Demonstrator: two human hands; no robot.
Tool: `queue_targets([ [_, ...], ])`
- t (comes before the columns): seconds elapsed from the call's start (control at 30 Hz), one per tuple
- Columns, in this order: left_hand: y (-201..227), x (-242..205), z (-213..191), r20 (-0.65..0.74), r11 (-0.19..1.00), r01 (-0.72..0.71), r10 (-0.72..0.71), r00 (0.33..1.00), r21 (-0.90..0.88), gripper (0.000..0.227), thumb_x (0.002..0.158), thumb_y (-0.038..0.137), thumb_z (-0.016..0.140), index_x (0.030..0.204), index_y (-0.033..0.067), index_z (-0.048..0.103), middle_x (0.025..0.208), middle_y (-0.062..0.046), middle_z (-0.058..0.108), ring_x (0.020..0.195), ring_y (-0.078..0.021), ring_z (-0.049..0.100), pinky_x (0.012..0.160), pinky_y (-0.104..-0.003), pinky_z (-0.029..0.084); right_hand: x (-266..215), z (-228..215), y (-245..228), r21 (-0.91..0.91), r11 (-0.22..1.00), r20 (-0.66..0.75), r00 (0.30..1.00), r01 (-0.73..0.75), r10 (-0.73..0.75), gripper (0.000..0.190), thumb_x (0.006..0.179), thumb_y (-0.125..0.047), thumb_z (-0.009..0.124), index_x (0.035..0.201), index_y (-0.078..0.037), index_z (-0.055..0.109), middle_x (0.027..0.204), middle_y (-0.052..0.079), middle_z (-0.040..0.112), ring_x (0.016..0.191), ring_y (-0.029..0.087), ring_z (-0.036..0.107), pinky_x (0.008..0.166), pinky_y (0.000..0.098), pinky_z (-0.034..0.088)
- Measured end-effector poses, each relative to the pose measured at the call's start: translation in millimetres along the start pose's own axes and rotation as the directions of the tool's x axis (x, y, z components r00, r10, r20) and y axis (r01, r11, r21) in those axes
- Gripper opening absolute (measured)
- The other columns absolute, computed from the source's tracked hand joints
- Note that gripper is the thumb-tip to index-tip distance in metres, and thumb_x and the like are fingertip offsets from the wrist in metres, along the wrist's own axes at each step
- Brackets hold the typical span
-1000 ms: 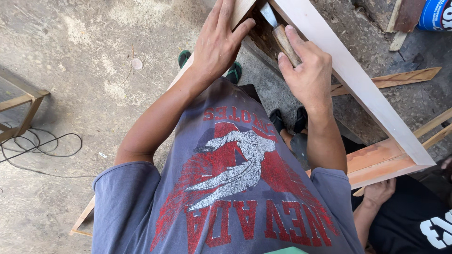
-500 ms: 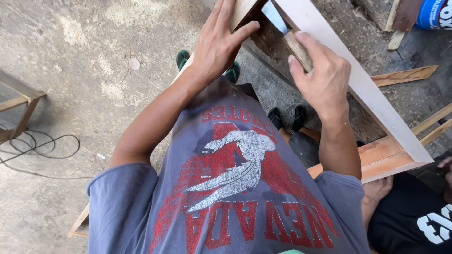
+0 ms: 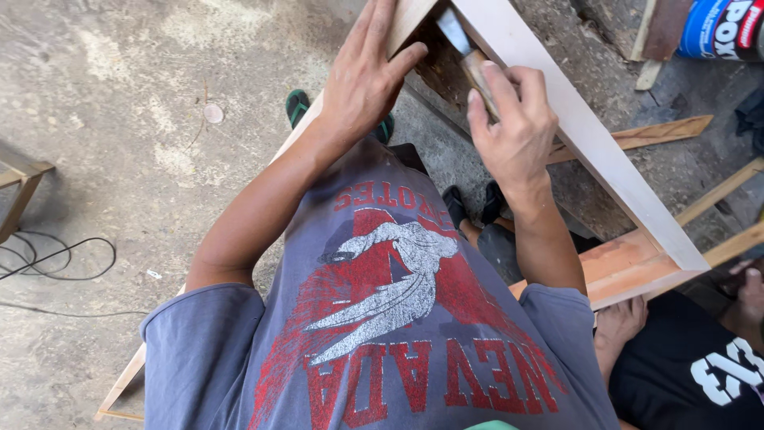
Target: The person uses a chisel to carve and smooth the edges of a wooden frame. They hold the frame with one hand and repeatedly strike and scrape the wood with the chisel to remove material and refine the joint area.
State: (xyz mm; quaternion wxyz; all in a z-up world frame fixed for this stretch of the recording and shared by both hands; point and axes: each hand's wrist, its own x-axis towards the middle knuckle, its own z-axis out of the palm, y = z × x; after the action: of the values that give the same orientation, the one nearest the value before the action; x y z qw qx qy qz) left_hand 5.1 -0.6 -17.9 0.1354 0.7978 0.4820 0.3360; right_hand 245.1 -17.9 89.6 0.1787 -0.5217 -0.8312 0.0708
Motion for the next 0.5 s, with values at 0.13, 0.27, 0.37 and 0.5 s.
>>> queue_targets([
  [0.13,0,-1,-1,-0.012,1.0,-0.016,0.015,1.0,-0.016,0.038,0.093,0.004,0.072,0.129,0.0134,0.07,0.16,-0.029,0.03,0.15,-0.0445,0.041,0.12,-0.048,0.045,1,4,8,0.006,0.997,-0.008,0.997,0.083,-0.083,0.034,0.099,-0.006,0.083,0.13,0.001,0.07,0.114,0.016,0.059,0.088,0.026,0.072,0.066,0.03,0.061],
  [0.27,-1,0,-1,-0.006,1.0,-0.014,0.014,1.0,-0.004,0.038,0.093,0.004,0.072,0.129,0.0133,0.07,0.159,-0.029,0.03,0.149,-0.0447,0.041,0.12,-0.049,0.044,5,-1,9,0.01,0.998,0.015,0.998,0.064,-0.065,0.035,0.098,-0.004,0.085,0.13,0.0,0.07,0.116,0.014,0.059,0.083,0.022,0.072,0.064,0.0298,0.059],
  [0.37,0,-3,-1,0.017,1.0,-0.002,0.002,1.0,-0.01,0.038,0.093,0.004,0.072,0.13,0.0128,0.07,0.158,-0.027,0.032,0.149,-0.0442,0.041,0.121,-0.049,0.044,6,-4,6,0.006,0.998,0.036,0.998,0.055,-0.055,0.036,0.097,-0.004,0.086,0.13,0.0,0.071,0.115,0.013,0.058,0.078,0.021,0.07,0.062,0.0295,0.058],
  [0.5,0,-1,-1,0.012,0.999,0.016,-0.016,1.0,-0.029,0.037,0.093,0.005,0.072,0.129,0.0142,0.07,0.162,-0.028,0.032,0.149,-0.0443,0.041,0.121,-0.05,0.044,10,-5,6,-0.046,0.995,0.051,0.995,0.084,-0.082,0.037,0.096,-0.005,0.087,0.129,-0.001,0.071,0.113,0.011,0.059,0.073,0.019,0.066,0.06,0.0305,0.055],
])
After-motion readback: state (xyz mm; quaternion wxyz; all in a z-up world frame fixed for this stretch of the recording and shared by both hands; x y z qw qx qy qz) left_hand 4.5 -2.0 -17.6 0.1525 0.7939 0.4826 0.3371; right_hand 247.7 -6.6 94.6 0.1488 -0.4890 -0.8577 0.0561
